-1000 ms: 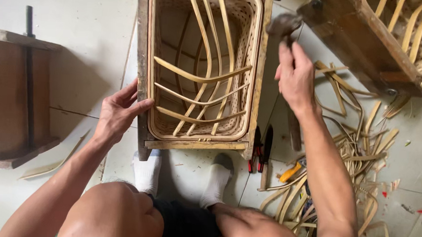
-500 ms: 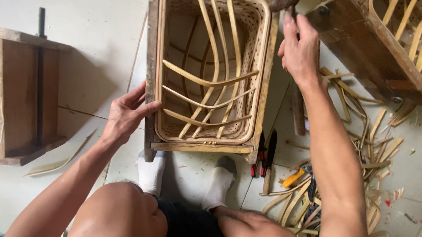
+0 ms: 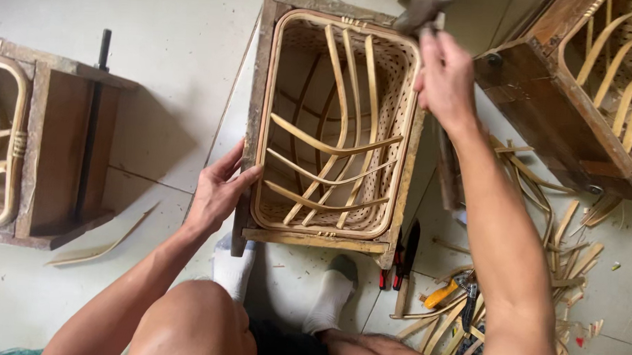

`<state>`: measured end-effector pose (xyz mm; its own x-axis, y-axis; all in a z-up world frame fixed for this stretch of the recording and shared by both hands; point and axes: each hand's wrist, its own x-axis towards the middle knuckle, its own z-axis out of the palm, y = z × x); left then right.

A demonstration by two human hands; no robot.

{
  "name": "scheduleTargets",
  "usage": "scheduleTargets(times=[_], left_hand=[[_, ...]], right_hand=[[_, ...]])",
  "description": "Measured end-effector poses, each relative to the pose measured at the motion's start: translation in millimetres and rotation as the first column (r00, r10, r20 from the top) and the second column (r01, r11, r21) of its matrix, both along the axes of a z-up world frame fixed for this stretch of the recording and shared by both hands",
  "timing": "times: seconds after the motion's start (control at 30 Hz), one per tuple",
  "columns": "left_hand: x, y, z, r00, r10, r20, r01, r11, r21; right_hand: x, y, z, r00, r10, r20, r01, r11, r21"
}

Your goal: The person inserts thin wooden strips into a rectangular basket frame, secures them with a hammer, and trims excess with pliers. The person repeats this process for multiple strips, adjusting the basket as needed.

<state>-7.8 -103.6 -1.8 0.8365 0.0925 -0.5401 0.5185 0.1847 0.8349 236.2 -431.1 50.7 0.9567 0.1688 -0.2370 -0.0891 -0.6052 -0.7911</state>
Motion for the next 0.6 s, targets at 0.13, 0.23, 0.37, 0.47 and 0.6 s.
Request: scheduleTargets(times=[0.13, 0.23, 0.37, 0.47, 0.6], left_hand=[[3, -1, 0, 1.0, 0.003, 0.015, -0.003, 1.0, -0.007], [-1, -2, -5, 1.0, -0.002, 0.017, 0.002, 0.999, 0.043], [-3, 1, -12, 0.998, -0.029, 0.063, 0.025, 0.997, 0.072], [-5, -3, -14, 0.999, -0.028, 0.039, 0.023, 0.991, 0.134], [-7, -5, -14, 0.996, 0.076, -0.056, -0.077, 0.997, -0.011]], right_hand=[[11, 20, 1, 0.997, 0.082, 0.002, -0.082, 0.997, -0.016], [12, 32, 5, 0.989, 0.147, 0.029, -0.147, 0.989, 0.001], [11, 50, 11, 0.991, 0.124, -0.048, -0.125, 0.992, -0.029], [8, 67, 19, 0.981, 0.176, -0.082, -0.179, 0.983, -0.032], [-3, 97, 34, 0.97, 0.232, -0.071, -0.232, 0.973, 0.009]])
